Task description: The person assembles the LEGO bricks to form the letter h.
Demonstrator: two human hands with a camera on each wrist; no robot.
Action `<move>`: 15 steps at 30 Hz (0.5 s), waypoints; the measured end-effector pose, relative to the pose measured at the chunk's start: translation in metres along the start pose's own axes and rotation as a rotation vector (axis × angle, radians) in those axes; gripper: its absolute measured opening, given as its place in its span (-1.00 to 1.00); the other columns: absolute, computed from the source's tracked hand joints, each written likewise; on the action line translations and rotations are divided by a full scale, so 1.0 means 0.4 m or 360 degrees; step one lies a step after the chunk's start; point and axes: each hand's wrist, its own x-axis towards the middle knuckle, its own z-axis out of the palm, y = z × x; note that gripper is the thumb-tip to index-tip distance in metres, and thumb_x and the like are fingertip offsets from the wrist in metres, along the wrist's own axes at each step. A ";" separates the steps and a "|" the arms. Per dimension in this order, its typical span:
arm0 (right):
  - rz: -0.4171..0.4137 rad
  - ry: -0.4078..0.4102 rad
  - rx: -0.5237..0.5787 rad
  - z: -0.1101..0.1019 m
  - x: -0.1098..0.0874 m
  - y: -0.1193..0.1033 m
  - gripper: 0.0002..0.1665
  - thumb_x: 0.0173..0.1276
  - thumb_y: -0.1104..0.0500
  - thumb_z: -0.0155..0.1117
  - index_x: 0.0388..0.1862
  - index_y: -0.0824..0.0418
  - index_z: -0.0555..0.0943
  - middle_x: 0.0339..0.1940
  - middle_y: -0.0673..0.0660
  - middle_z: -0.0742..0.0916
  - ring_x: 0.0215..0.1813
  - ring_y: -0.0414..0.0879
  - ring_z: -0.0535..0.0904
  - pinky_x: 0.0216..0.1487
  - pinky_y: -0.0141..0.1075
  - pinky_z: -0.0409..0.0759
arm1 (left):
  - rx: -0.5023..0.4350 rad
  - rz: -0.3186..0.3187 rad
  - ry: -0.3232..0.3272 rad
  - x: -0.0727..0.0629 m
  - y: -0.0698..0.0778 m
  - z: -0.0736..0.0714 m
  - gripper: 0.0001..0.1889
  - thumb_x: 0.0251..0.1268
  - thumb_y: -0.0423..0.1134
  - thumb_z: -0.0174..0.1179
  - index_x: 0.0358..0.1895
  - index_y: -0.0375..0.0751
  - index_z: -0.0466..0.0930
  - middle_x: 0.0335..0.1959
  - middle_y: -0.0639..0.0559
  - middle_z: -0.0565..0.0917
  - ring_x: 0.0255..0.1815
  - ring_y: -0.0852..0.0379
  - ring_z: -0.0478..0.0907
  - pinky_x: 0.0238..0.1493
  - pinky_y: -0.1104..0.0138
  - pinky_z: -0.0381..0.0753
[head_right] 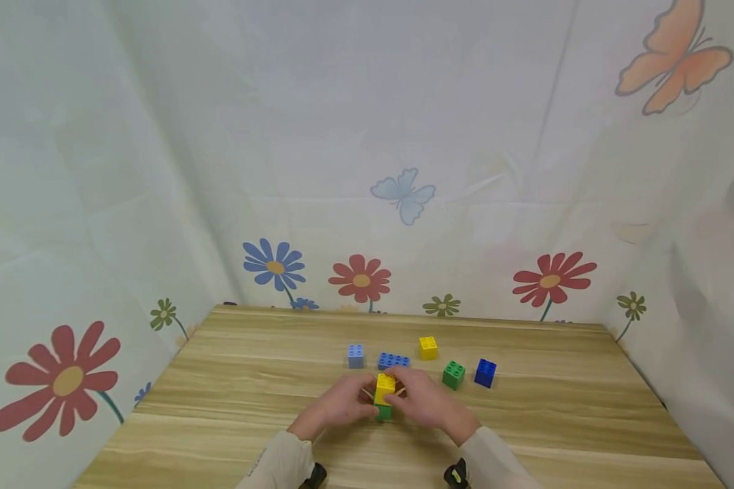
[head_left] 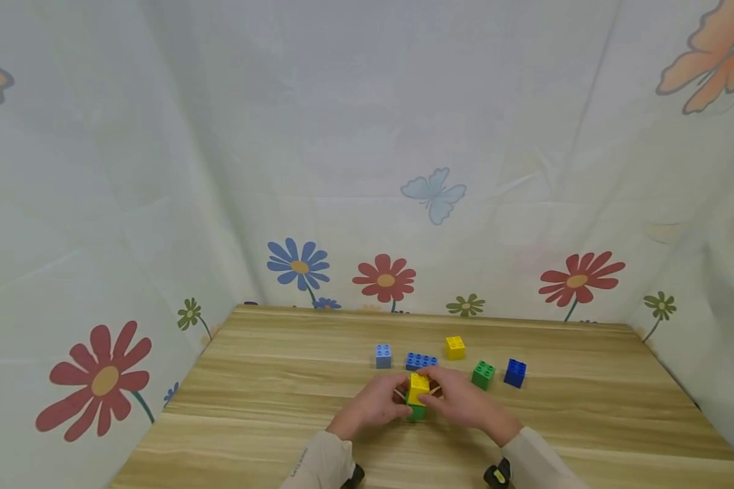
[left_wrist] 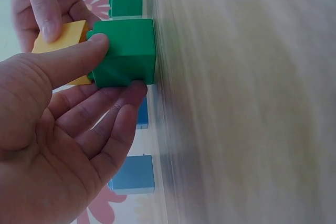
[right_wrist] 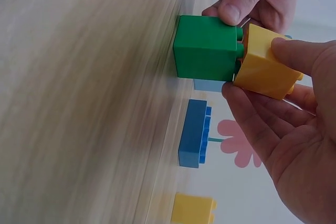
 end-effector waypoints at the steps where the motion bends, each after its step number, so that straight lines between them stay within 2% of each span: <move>1: -0.0002 0.0000 -0.0003 0.000 0.001 -0.001 -0.50 0.36 -0.01 0.21 0.21 0.16 0.46 0.10 0.07 0.59 -0.06 -0.15 0.55 -0.04 -0.25 0.57 | 0.0000 0.0002 -0.0001 0.000 -0.001 0.000 -0.70 0.14 -0.30 0.35 -0.06 -0.12 0.54 -0.22 0.18 0.59 -0.27 0.30 0.55 -0.24 0.42 0.56; 15: -0.0137 -0.0008 -0.0211 0.003 0.003 -0.014 -0.44 0.34 0.02 0.25 0.27 0.17 0.46 0.11 0.10 0.59 -0.13 -0.21 0.55 -0.15 -0.43 0.55 | 0.0065 0.0115 0.0009 0.001 -0.007 0.004 -0.64 0.16 -0.31 0.33 0.04 -0.11 0.52 -0.18 0.23 0.60 -0.19 0.29 0.55 -0.19 0.47 0.54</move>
